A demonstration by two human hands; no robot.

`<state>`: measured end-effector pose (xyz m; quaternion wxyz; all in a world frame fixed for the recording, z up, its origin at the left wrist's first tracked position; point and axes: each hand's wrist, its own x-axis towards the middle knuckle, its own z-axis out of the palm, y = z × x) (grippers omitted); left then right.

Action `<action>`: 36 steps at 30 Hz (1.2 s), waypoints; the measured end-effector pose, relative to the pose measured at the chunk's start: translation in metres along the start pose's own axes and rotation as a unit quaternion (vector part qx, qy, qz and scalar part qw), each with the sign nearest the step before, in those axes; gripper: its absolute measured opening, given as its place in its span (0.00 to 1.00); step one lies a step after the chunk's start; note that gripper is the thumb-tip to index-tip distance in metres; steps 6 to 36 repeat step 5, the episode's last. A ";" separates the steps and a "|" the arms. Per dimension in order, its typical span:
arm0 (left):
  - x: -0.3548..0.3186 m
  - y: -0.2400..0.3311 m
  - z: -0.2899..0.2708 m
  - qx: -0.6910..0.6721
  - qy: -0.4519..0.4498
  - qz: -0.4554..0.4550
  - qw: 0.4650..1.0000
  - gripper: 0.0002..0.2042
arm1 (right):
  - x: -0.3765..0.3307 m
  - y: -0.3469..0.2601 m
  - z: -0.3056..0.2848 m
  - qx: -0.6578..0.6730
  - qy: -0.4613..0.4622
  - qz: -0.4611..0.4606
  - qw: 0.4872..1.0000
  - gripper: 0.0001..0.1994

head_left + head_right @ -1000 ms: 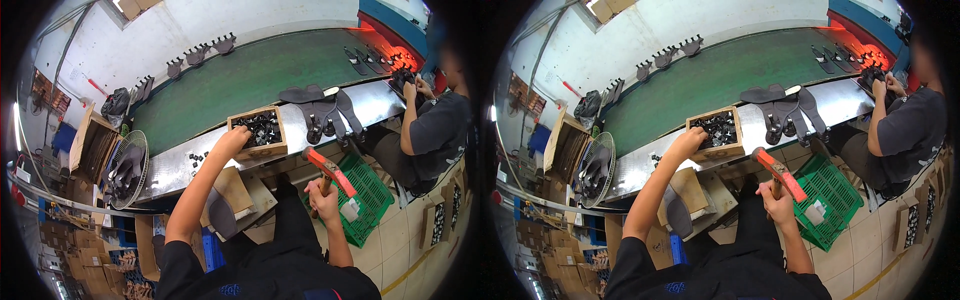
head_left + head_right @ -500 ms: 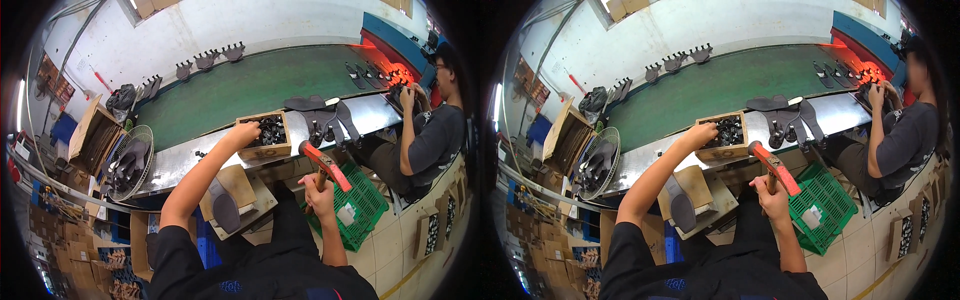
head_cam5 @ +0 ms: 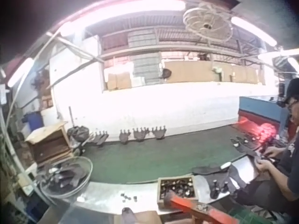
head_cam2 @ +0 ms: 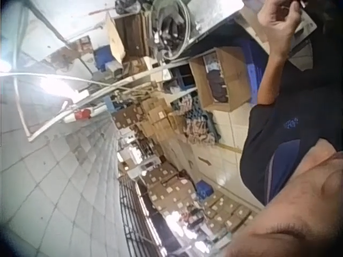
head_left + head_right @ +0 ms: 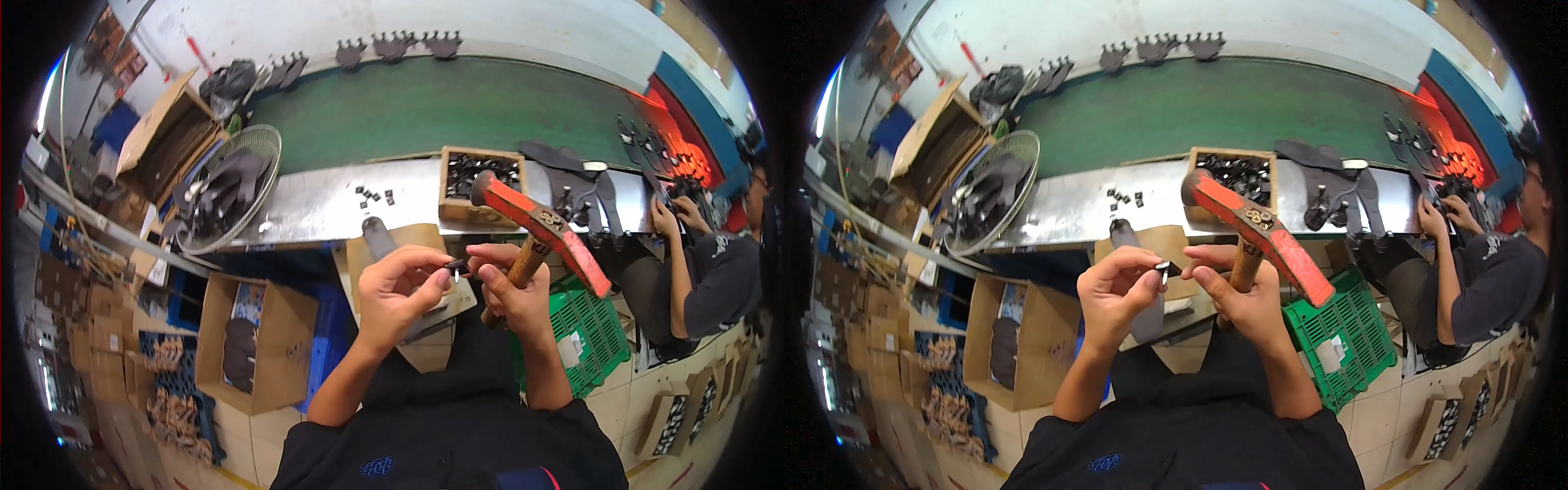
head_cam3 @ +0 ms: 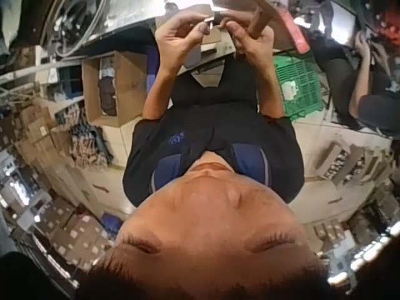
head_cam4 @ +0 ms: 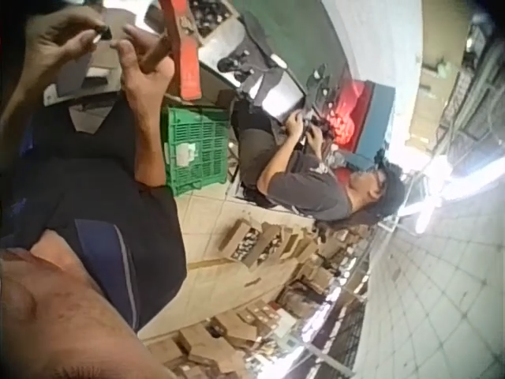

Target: Attaching small plastic components to shoe soles using a hammer.

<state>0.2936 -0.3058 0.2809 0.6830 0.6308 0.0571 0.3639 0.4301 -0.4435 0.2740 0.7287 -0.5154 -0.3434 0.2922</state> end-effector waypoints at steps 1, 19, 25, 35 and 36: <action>-0.012 0.004 -0.002 -0.039 0.025 -0.028 0.999 0.09 | 0.000 0.003 0.008 0.007 -0.031 0.010 0.999 0.16; -0.042 0.003 -0.018 -0.156 0.083 -0.071 0.982 0.09 | 0.002 0.011 0.038 0.020 -0.108 0.011 0.994 0.16; -0.042 0.003 -0.018 -0.156 0.083 -0.071 0.982 0.09 | 0.002 0.011 0.038 0.020 -0.108 0.011 0.994 0.16; -0.042 0.003 -0.018 -0.156 0.083 -0.071 0.982 0.09 | 0.002 0.011 0.038 0.020 -0.108 0.011 0.994 0.16; -0.042 0.003 -0.018 -0.156 0.083 -0.071 0.982 0.09 | 0.002 0.011 0.038 0.020 -0.108 0.011 0.994 0.16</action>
